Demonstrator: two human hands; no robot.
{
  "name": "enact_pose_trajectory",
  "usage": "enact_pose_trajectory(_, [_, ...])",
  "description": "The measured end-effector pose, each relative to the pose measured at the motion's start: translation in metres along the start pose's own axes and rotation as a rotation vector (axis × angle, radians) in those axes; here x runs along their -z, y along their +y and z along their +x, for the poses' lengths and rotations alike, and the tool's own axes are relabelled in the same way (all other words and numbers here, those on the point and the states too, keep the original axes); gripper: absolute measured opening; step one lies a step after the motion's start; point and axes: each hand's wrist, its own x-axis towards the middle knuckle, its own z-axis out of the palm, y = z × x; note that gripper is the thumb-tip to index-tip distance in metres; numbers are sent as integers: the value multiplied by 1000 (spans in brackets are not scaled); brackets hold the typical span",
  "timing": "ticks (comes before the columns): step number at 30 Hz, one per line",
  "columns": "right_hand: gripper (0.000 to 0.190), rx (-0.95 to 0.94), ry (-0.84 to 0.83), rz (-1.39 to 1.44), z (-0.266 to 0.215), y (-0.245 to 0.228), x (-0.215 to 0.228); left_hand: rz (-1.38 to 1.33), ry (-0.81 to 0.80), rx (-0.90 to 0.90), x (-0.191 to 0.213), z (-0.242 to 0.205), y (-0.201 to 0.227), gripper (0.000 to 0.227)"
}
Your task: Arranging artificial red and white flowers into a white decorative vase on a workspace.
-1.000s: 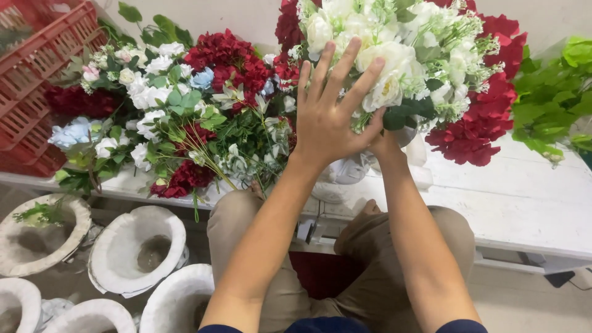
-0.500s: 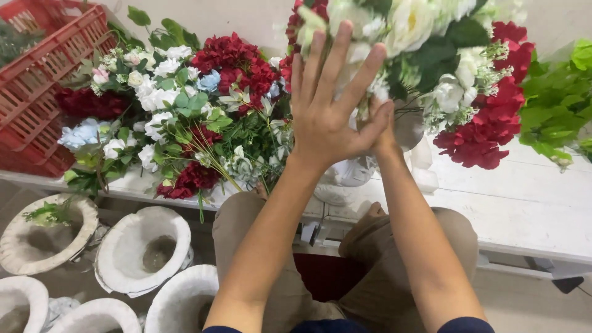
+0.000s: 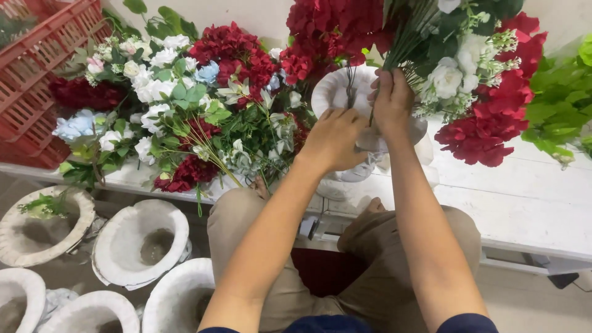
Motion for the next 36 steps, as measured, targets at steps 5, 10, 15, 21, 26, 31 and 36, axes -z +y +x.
enact_pose_trajectory(5, [23, -202, -58, -89, -3, -44, 4, 297, 62, -22, -47, -11, -17, 45])
enact_pose_trajectory(10, [25, -207, -25, -34, 3, -32, 2, 197, -3, -73, -31, -8, -20, 36])
enact_pose_trajectory(15, [32, -240, -63, -4, 6, -45, 12, 67, -100, -61, -16, -4, -8, 34])
enact_pose_trajectory(21, [35, -364, -50, -15, 10, -72, 21, 83, 3, -92, 3, 5, 6, 50])
enact_pose_trajectory(26, [39, -181, -58, 14, 20, -54, 26, 88, 11, -18, 12, 9, 13, 41])
enact_pose_trajectory(31, [36, -224, -61, -1, 25, -49, 30, -61, 104, -3, 6, 7, 0, 19])
enact_pose_trajectory(36, [35, -245, -58, -39, 37, -47, 30, -191, 71, -53, 15, 4, 7, 67])
